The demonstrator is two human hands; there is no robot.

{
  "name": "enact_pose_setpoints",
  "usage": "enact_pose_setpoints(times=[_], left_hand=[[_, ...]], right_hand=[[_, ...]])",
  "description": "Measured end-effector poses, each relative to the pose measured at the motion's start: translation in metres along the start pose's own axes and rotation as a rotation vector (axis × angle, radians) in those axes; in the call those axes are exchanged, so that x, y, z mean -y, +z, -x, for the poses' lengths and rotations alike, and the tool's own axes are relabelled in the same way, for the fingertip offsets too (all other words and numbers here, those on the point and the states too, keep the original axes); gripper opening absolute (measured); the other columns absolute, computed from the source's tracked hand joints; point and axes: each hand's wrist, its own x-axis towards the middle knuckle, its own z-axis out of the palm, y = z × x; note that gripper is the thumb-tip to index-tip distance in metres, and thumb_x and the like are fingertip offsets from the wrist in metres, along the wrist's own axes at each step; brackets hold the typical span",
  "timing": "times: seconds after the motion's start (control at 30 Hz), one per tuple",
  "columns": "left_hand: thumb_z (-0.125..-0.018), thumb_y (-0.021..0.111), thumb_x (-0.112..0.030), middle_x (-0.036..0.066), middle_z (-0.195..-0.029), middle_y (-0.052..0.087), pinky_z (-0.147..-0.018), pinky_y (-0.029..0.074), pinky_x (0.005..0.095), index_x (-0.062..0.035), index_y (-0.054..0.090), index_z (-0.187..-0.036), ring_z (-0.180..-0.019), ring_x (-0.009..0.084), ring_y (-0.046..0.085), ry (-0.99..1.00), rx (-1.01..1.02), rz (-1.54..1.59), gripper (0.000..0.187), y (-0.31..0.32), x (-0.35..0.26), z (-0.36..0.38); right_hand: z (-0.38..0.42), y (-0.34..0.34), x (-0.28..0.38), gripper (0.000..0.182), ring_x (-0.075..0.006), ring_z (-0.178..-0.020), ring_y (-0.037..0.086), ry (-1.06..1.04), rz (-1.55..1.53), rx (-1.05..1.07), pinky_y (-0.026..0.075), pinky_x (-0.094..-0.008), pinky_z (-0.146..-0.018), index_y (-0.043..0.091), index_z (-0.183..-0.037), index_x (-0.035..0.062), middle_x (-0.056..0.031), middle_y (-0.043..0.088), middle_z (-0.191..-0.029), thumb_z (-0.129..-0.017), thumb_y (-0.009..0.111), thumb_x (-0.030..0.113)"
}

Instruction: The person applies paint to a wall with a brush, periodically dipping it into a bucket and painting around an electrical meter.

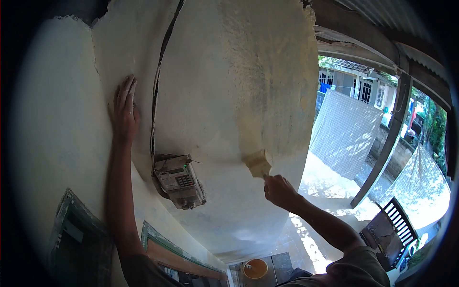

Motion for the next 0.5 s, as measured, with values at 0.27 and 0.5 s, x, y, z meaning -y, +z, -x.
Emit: enact_pose_setpoints(times=[0.27, 0.5], left_hand=[[-0.080, 0.046, 0.009, 0.009, -0.147, 0.041, -0.114, 0.029, 0.0474, -0.0025, 0.042, -0.140, -0.137, 0.0271, 0.038, 0.017, -0.016, 0.011, 0.061, 0.001, 0.003, 0.000], [-0.079, 0.045, 0.009, 0.009, -0.145, 0.042, -0.114, 0.030, 0.0478, -0.0039, 0.043, -0.140, -0.136, 0.0281, 0.039, 0.003, -0.006, 0.004, 0.062, -0.002, 0.001, 0.000]], right_hand=[[-0.017, -0.052, 0.002, 0.017, -0.0379, -0.081, 0.068, 0.017, 0.279, 0.244, 0.053, -0.0489, -0.075, 0.061, -0.093, -0.0016, -0.0232, 0.066, -0.080, -0.082, 0.054, 0.009], [-0.083, -0.142, 0.045, 0.026, -0.0295, -0.092, 0.067, -0.071, 0.435, 0.219, 0.053, -0.0410, -0.083, 0.065, -0.103, 0.0003, -0.0174, 0.069, -0.094, -0.079, 0.067, 0.011]])
